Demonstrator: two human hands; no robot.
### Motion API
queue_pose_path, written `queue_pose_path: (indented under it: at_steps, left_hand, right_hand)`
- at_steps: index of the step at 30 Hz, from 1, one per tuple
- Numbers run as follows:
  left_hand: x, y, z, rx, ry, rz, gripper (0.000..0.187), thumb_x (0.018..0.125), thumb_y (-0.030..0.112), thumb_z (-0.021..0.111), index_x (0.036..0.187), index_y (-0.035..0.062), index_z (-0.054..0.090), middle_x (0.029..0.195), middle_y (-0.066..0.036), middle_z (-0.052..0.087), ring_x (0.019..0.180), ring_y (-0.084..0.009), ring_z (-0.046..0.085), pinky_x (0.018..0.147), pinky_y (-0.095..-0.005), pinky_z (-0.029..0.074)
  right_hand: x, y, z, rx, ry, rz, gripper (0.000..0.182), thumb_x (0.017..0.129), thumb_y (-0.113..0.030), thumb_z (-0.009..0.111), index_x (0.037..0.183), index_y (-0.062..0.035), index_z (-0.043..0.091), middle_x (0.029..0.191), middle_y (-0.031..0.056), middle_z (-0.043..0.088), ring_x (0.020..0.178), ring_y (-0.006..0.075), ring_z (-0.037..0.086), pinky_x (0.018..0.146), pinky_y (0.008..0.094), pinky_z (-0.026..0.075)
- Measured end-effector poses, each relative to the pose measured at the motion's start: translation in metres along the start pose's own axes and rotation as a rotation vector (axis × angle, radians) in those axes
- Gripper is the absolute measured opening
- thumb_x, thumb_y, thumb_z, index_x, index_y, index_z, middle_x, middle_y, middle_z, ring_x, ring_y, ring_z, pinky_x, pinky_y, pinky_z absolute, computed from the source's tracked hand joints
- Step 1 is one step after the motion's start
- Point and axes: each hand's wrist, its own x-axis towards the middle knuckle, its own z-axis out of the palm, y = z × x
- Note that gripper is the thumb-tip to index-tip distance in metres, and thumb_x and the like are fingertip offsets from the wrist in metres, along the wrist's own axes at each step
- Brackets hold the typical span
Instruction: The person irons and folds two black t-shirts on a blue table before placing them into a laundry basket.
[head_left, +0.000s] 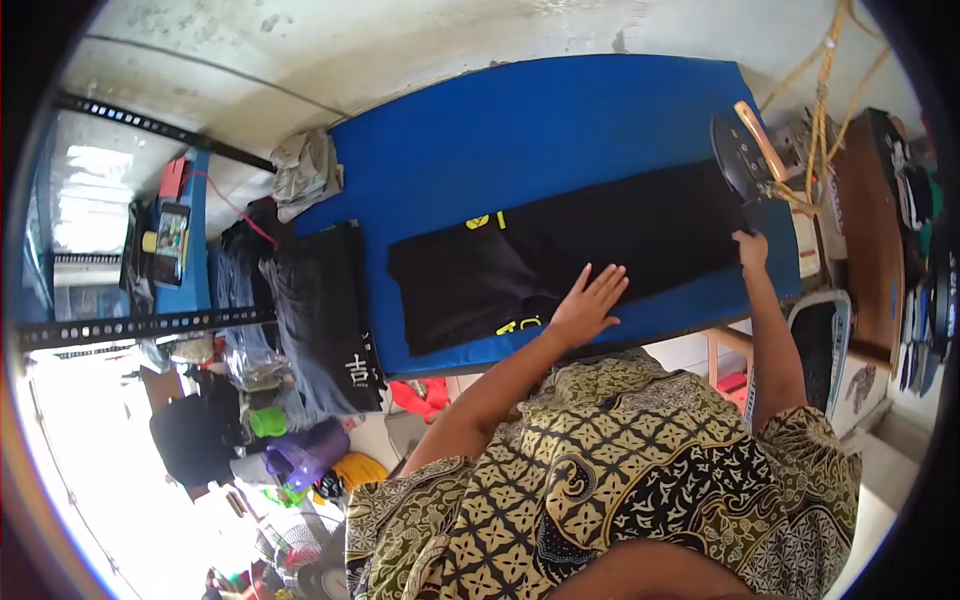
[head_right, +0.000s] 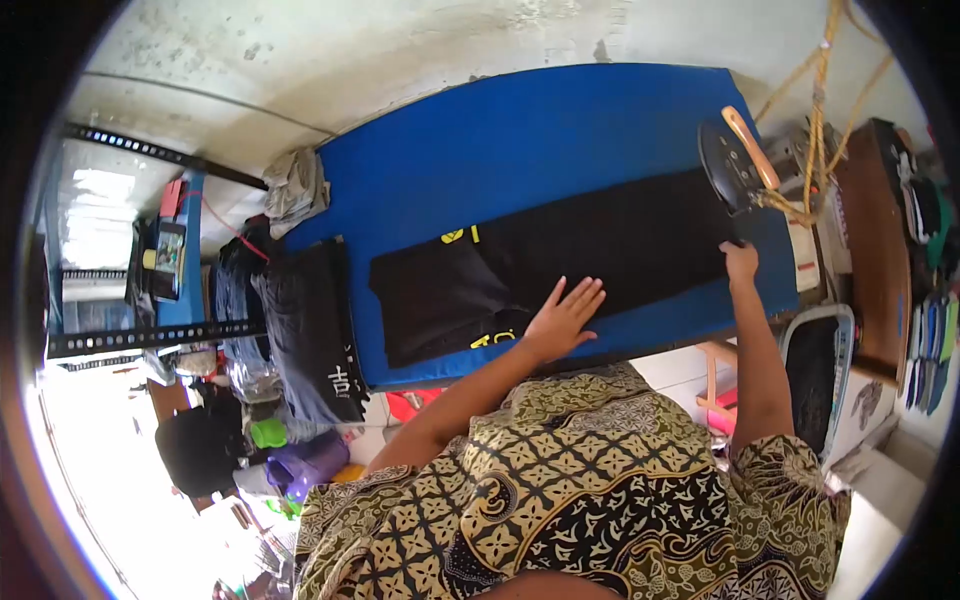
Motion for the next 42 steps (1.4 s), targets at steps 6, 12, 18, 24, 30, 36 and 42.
queue_pose_path:
  at_steps: [6, 12, 18, 24, 30, 36, 42]
  left_hand:
    - [-0.012, -0.015, -0.031, -1.443, 0.594, -0.32, 0.069, 0.089, 0.052, 0.033, 0.138, 0.0064, 0.018, 0.142, -0.012, 0.025, 0.131, -0.0255, 0.025, 0.106, -0.0443, 0.015]
    - [-0.139, -0.117, -0.105, -2.328, 0.979, -0.41, 0.098, 0.074, 0.077, 0.021, 0.129, -0.0031, 0.034, 0.129, -0.016, 0.042, 0.117, -0.0302, 0.042, 0.099, -0.0389, 0.033]
    - [-0.199, -0.169, -0.079, -1.856, 0.937, -1.023, 0.073, 0.084, 0.056, 0.045, 0.125, -0.0035, 0.041, 0.119, -0.015, 0.051, 0.106, -0.0242, 0.051, 0.092, -0.0329, 0.04]
    - [-0.2, -0.2, -0.068, -1.447, 0.863, -1.174, 0.048, 0.081, 0.008, 0.062, 0.122, -0.0051, 0.041, 0.11, -0.011, 0.056, 0.101, -0.017, 0.053, 0.085, -0.0269, 0.042]
    - [-0.174, -0.198, -0.075, -0.836, 0.709, -1.226, 0.05, 0.077, 0.002, 0.061, 0.122, -0.0005, 0.04, 0.114, -0.013, 0.053, 0.098, -0.0237, 0.054, 0.083, -0.0332, 0.043]
    - [-0.183, -0.123, -0.042, -0.02, 0.312, -0.829, 0.06, 0.085, 0.033, 0.051, 0.134, 0.0074, 0.029, 0.14, -0.012, 0.028, 0.131, -0.0253, 0.022, 0.104, -0.0485, 0.019]
    - [-0.204, -0.095, -0.05, 0.063, 0.326, -0.853, 0.055, 0.084, 0.028, 0.053, 0.13, 0.0057, 0.033, 0.137, -0.012, 0.03, 0.126, -0.0256, 0.03, 0.1, -0.0449, 0.027]
  right_hand:
    - [-0.156, -0.226, -0.009, 0.409, -0.061, -0.639, 0.04, 0.068, 0.002, 0.054, 0.109, 0.0038, 0.053, 0.092, 0.01, 0.061, 0.085, 0.0143, 0.056, 0.076, 0.027, 0.045]
    - [-0.287, -0.331, 0.05, 0.425, -1.103, -1.123, 0.059, 0.077, -0.02, 0.065, 0.127, -0.0032, 0.039, 0.116, 0.0168, 0.05, 0.089, 0.0242, 0.055, 0.081, 0.032, 0.045]
    - [-0.153, -0.301, 0.15, -0.379, -0.575, -1.059, 0.044, 0.076, -0.018, 0.064, 0.115, -0.0043, 0.049, 0.111, 0.0139, 0.054, 0.104, 0.0317, 0.048, 0.085, 0.043, 0.04]
    - [-0.106, -0.314, 0.152, -0.42, -0.974, -0.756, 0.02, 0.076, -0.019, 0.067, 0.085, -0.0054, 0.054, 0.081, 0.0073, 0.055, 0.083, 0.0233, 0.052, 0.089, 0.0421, 0.033]
    - [-0.121, -0.286, 0.168, -0.566, -0.342, -0.818, 0.024, 0.073, -0.017, 0.069, 0.086, -0.0035, 0.054, 0.085, 0.0066, 0.056, 0.087, 0.0246, 0.051, 0.084, 0.0488, 0.034]
    - [-0.204, -0.236, 0.179, -0.557, -0.151, -1.133, 0.06, 0.085, -0.034, 0.052, 0.133, -0.0066, 0.031, 0.14, 0.0128, 0.028, 0.128, 0.0294, 0.027, 0.102, 0.0478, 0.023]
    - [-0.191, -0.17, 0.174, -0.167, 0.017, -0.732, 0.055, 0.085, -0.038, 0.053, 0.125, -0.003, 0.039, 0.119, 0.0138, 0.044, 0.107, 0.0248, 0.045, 0.09, 0.0419, 0.036]
